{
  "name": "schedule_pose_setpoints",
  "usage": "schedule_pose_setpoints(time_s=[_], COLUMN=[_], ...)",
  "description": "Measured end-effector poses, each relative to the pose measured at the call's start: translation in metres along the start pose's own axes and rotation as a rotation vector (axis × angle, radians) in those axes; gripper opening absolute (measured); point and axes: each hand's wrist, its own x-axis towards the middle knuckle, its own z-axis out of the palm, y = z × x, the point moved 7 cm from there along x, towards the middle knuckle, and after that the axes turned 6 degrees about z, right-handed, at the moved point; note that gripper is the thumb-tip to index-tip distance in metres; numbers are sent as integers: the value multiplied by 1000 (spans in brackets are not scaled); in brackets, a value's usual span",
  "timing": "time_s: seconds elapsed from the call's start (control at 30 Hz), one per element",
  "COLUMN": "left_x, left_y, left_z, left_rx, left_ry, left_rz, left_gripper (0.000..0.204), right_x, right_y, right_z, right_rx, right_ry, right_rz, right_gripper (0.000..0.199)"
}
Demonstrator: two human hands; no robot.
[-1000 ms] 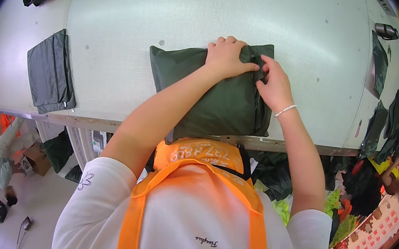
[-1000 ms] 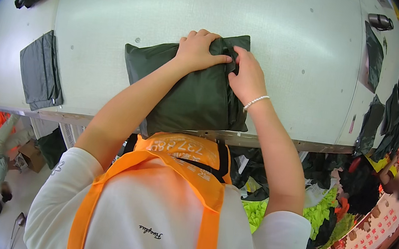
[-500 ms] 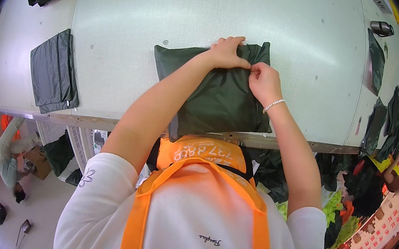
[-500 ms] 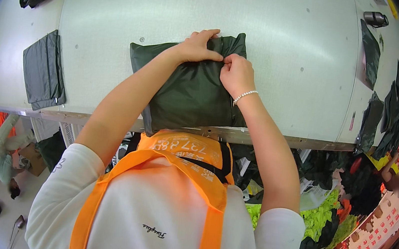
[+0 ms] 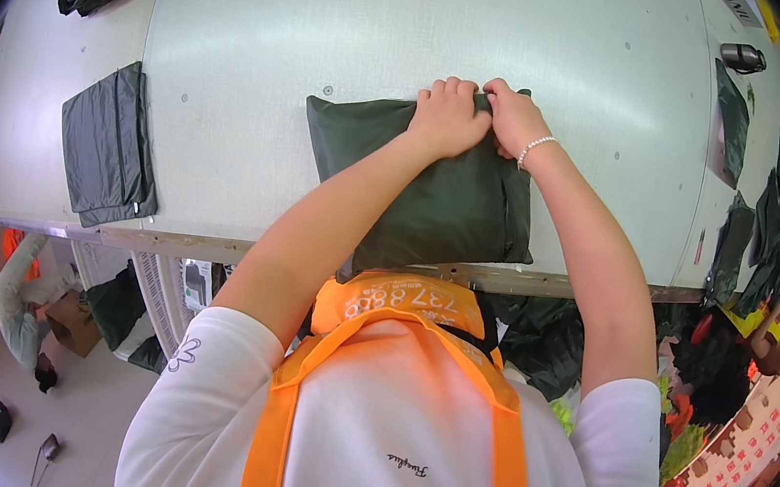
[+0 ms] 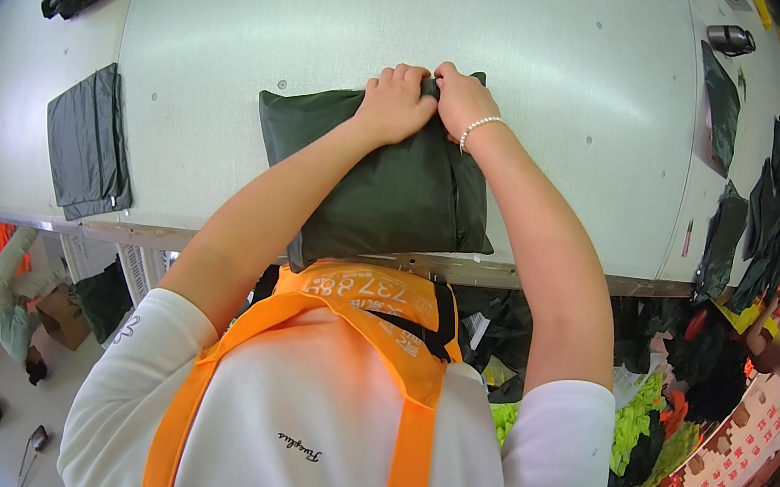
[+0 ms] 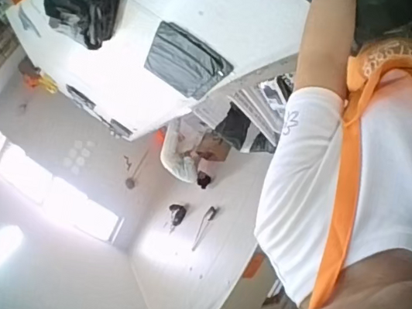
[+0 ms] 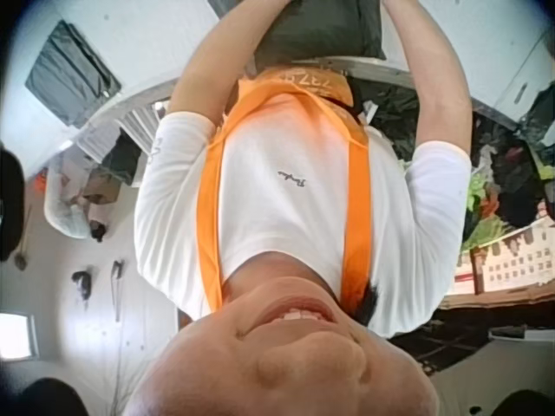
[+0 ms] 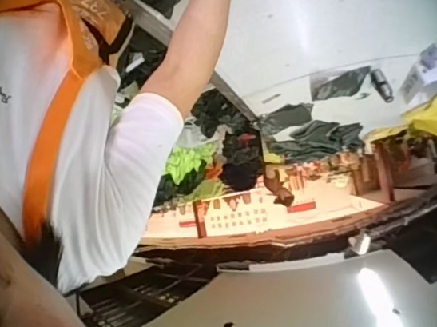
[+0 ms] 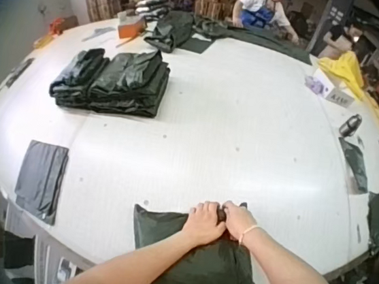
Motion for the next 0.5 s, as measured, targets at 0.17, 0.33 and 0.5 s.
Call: schedule_pose_setpoints(time_s=[0.17, 0.33, 0.5], left_x=[6, -1, 4], left_y=[-13, 5, 4], left_z=[2, -3, -1], left_rx=[-119, 115, 159], left_ry=[-60, 36, 45], left_rz=[-36, 10, 18], left_gripper=[42, 38, 37], right_x=[-2, 19, 24], right_y=[-8, -2, -11], right_z=[-1, 0, -11], right_rx=[-212, -32, -398], right_ry=[135, -257, 91], right_rz=[-70, 198, -205], right_gripper=[21, 20, 20])
